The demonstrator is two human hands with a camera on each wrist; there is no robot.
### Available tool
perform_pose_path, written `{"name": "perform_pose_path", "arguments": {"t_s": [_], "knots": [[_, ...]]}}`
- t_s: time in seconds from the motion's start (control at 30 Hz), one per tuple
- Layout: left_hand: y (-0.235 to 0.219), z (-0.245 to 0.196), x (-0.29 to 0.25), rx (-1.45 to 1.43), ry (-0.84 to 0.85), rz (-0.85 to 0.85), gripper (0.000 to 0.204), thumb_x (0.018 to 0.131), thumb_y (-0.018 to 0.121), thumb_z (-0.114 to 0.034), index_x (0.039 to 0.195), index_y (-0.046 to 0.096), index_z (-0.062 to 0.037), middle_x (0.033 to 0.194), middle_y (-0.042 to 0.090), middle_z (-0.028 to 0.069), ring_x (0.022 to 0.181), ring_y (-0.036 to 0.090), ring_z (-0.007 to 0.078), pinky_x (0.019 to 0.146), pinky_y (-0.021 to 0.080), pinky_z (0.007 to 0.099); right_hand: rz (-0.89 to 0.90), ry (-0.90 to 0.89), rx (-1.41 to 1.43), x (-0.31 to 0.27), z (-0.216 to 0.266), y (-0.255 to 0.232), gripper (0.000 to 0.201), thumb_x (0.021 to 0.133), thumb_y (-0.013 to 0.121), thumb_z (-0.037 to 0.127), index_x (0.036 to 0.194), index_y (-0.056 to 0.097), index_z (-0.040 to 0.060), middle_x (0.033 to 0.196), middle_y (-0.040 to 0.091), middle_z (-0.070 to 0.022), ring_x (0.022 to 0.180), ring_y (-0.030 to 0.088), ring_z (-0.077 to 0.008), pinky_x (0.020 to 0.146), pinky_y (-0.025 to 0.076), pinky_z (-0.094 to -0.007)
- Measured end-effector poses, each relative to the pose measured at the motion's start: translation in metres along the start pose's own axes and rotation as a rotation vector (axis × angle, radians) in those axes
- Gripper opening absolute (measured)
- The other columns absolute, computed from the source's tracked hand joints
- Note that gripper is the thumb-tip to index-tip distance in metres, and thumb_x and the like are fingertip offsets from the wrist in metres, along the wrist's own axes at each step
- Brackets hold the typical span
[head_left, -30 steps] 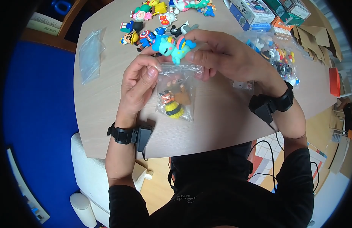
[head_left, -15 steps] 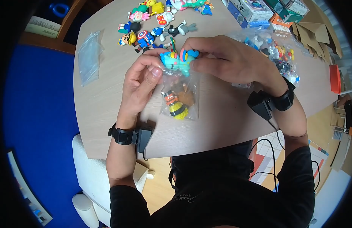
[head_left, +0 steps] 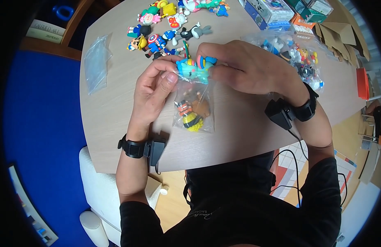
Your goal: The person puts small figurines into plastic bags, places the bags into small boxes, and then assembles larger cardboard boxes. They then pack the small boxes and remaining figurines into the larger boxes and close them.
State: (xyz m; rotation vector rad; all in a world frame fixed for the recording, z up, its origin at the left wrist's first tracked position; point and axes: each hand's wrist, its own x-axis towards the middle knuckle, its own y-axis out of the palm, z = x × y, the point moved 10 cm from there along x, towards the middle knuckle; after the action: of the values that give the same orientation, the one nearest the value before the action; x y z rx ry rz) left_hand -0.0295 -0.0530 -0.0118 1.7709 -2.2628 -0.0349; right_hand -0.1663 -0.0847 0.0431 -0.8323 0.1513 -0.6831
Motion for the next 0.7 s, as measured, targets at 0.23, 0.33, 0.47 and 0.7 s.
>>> {"name": "perform_pose_path", "arguments": {"t_s": [0.23, 0.33, 0.47, 0.7], "knots": [[0.002, 0.002, 0.001, 0.062, -0.045, 0.034, 0.011, 0.097, 0.059, -0.014, 0.103, 0.057, -0.0040, 0.120, 0.056, 0.0074, 0.105, 0.054, 0.0114, 0.093, 0.045, 0.0269, 0.000, -0.054, -0.023, 0.000, -0.001, 0.006, 0.024, 0.082, 0.049, 0.013, 0.102, 0.059, 0.0067, 0.070, 0.060, -0.0223, 0.071, 0.059, -0.0414, 0.069, 0.045, -0.0486], [0.002, 0.003, 0.000, 0.036, -0.046, 0.032, 0.011, 0.098, 0.058, -0.014, 0.103, 0.056, -0.0043, 0.120, 0.057, 0.0076, 0.106, 0.053, 0.0118, 0.094, 0.044, 0.0273, -0.004, -0.050, -0.089, -0.002, 0.003, 0.005, 0.023, 0.082, 0.051, 0.013, 0.103, 0.060, 0.0078, 0.067, 0.059, -0.0215, 0.069, 0.059, -0.0410, 0.067, 0.045, -0.0482], [0.001, -0.002, 0.001, -0.028, -0.009, 0.012, 0.010, 0.098, 0.057, -0.014, 0.103, 0.056, -0.0043, 0.122, 0.056, 0.0081, 0.107, 0.053, 0.0122, 0.093, 0.044, 0.0269, 0.094, -0.015, -0.050, -0.001, 0.000, 0.010, 0.026, 0.089, 0.057, 0.017, 0.114, 0.058, 0.0093, 0.081, 0.056, -0.0150, 0.080, 0.056, -0.0339, 0.075, 0.043, -0.0414], [0.004, -0.005, 0.000, -0.054, 0.012, 0.018, 0.011, 0.099, 0.055, -0.014, 0.102, 0.055, -0.0035, 0.125, 0.053, 0.0090, 0.111, 0.054, 0.0144, 0.091, 0.045, 0.0272, 0.052, -0.148, -0.099, -0.002, 0.009, 0.010, 0.033, 0.085, 0.066, 0.021, 0.115, 0.060, 0.0079, 0.082, 0.059, -0.0126, 0.087, 0.055, -0.0314, 0.082, 0.042, -0.0408]]}}
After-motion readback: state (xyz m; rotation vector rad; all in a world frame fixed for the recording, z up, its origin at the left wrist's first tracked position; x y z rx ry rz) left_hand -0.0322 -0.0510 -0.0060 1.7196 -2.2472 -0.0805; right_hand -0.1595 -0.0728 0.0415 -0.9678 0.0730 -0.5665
